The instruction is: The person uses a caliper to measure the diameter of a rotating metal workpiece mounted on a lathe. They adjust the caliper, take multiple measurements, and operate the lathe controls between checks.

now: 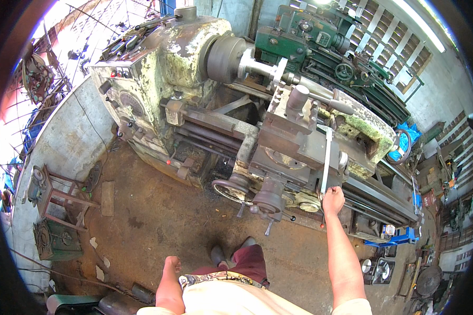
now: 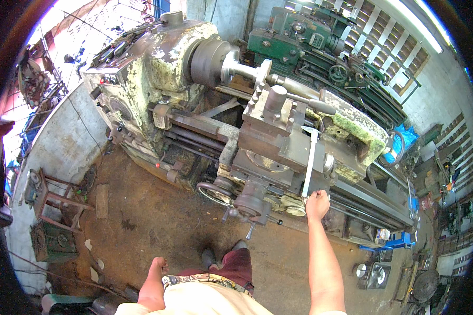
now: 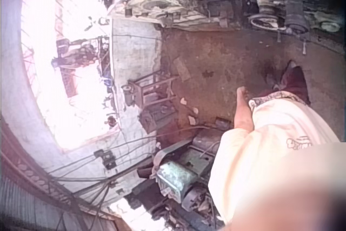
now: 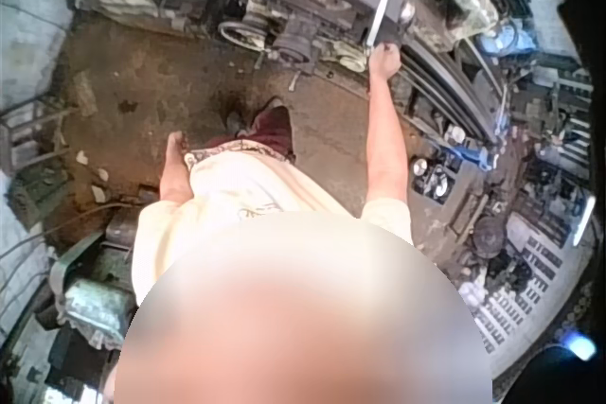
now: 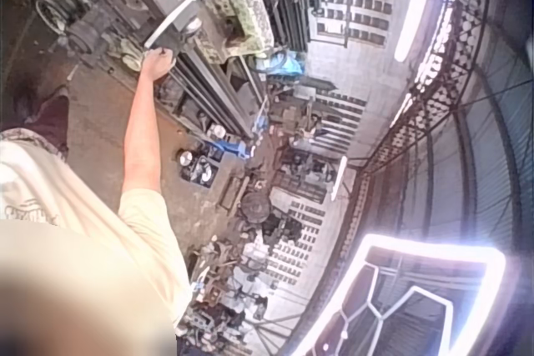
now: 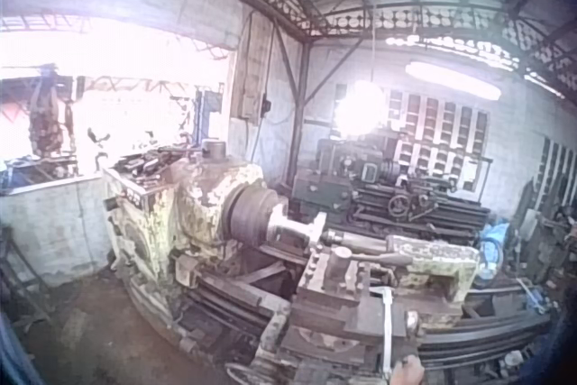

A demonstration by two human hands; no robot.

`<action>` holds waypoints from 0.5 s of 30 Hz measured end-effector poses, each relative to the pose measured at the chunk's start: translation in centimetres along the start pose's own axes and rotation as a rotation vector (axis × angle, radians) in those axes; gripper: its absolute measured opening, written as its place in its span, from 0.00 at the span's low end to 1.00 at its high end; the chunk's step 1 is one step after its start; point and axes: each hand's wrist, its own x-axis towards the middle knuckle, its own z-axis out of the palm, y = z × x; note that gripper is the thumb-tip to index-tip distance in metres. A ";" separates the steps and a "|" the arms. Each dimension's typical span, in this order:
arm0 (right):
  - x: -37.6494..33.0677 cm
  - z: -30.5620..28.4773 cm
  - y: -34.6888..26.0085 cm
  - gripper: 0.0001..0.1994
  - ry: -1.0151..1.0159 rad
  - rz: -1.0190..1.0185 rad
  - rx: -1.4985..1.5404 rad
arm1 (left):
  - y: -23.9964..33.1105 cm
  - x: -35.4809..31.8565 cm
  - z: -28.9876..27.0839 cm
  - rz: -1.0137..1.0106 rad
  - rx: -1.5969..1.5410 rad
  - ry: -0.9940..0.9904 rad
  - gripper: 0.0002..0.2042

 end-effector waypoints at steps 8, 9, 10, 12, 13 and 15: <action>-0.1 -0.1 -0.1 0.07 0.000 0.008 0.025 | -0.2 -0.4 0.3 0.030 -0.081 0.030 0.08; -0.1 0.0 -0.1 0.07 -0.004 0.011 0.021 | -0.2 -0.5 0.3 0.029 -0.080 0.028 0.08; -0.1 0.0 -0.1 0.07 -0.008 0.033 0.016 | -0.2 -0.6 0.3 0.029 -0.079 0.025 0.07; 0.0 0.1 0.1 0.07 0.007 -0.001 0.007 | -0.1 -0.8 0.3 0.022 -0.065 0.030 0.08; 0.0 0.2 0.1 0.07 0.010 0.010 0.000 | -0.1 -0.9 0.3 0.005 -0.052 0.034 0.08; 0.0 0.1 0.2 0.07 -0.001 -0.013 0.023 | 0.0 -1.2 0.2 0.008 -0.044 0.018 0.11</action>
